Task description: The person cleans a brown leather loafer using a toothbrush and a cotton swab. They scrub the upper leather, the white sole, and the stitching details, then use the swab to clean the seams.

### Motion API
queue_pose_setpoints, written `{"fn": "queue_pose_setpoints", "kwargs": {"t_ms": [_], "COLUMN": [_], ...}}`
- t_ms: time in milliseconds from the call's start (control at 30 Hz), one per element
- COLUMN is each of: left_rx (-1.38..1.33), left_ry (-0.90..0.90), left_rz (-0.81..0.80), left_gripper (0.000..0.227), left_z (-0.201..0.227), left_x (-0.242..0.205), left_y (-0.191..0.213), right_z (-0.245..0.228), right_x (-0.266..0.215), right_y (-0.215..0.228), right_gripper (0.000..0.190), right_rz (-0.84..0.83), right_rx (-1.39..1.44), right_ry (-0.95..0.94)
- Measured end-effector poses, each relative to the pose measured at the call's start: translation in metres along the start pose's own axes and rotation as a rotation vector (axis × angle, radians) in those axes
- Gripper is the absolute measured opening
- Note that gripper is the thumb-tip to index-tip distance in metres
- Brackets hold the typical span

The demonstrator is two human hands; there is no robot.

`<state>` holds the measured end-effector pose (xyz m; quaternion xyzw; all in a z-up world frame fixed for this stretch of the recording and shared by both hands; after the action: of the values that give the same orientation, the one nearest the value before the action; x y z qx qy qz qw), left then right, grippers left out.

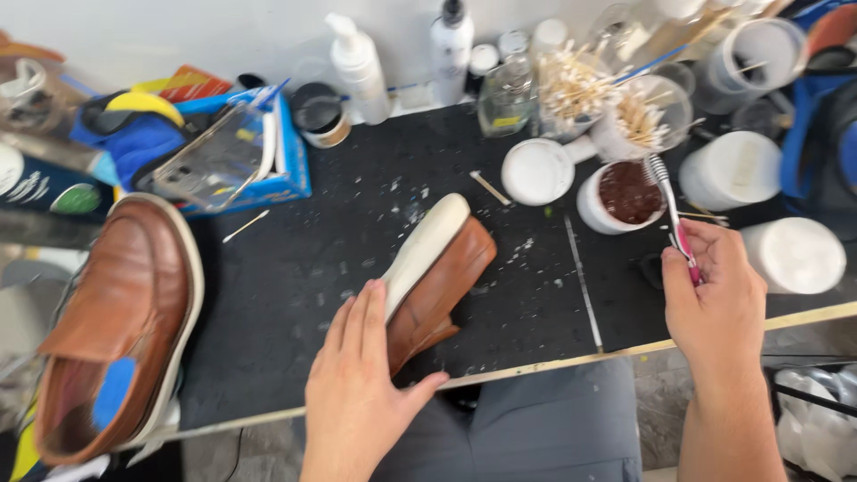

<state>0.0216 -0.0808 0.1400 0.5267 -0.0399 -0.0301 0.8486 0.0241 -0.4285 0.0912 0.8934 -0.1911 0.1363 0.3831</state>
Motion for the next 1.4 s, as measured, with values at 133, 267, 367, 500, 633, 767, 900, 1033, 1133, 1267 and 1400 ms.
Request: {"fn": "queue_pose_setpoints", "kwargs": {"t_ms": [133,267,367,500,633,767,900,1033,1133,1267,1400], "left_rx": [0.111,0.158,0.159,0.266,0.293,0.163,0.122,0.131,0.066,-0.019,-0.050], "left_ry": [0.018,-0.012,0.052,0.076,0.038,0.001,-0.016,0.030,0.026,0.025,-0.005], "left_rz": [-0.039,0.004,-0.045,-0.099,-0.144,-0.093,-0.094,-0.095,-0.034,0.025,0.063], "left_gripper": [0.114,0.109,0.107,0.108,0.116,0.115,0.116,0.109,0.103,0.099,0.097], "left_z": [-0.005,-0.010,-0.016,-0.032,-0.037,-0.030,-0.020,-0.005,0.001,0.006,0.004], "left_x": [0.006,0.005,0.007,0.013,0.017,0.019,0.028,0.031,0.023,0.014,0.009], "left_y": [-0.008,-0.012,-0.014,-0.010,-0.012,-0.012,-0.007,-0.008,-0.006,-0.010,-0.014], "right_z": [-0.001,-0.007,-0.011,-0.012,-0.012,-0.015,-0.015,-0.010,-0.013,-0.037,-0.061], "right_x": [0.011,0.020,0.023,0.023,0.022,0.020,0.020,0.009,-0.009,-0.048,-0.070], "right_y": [0.018,0.019,0.018,0.017,0.018,0.017,0.015,0.018,0.003,-0.042,-0.073], "right_gripper": [0.030,0.029,0.029,0.026,0.026,0.025,0.026,0.025,0.028,0.024,0.026], "right_rz": [-0.124,-0.182,-0.199,-0.212,-0.225,-0.206,-0.195,-0.119,-0.053,-0.218,-0.365], "right_rx": [-0.248,-0.318,-0.378,-0.397,-0.369,-0.387,-0.387,-0.317,-0.032,0.354,0.239], "right_ry": [-0.155,-0.170,-0.160,-0.181,-0.261,-0.217,-0.236,-0.147,-0.161,-0.275,-0.198]}}
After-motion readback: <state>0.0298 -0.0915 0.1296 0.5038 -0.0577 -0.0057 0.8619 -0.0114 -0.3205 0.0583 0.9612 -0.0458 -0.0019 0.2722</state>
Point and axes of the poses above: each hand's wrist, its own x-axis towards the middle knuckle, its own y-axis out of the back of the hand, z = x × y, the point moved 2 cm from there along x, towards the middle knuckle, and after that the axes turned 7 degrees about y, right-handed, at the moved point
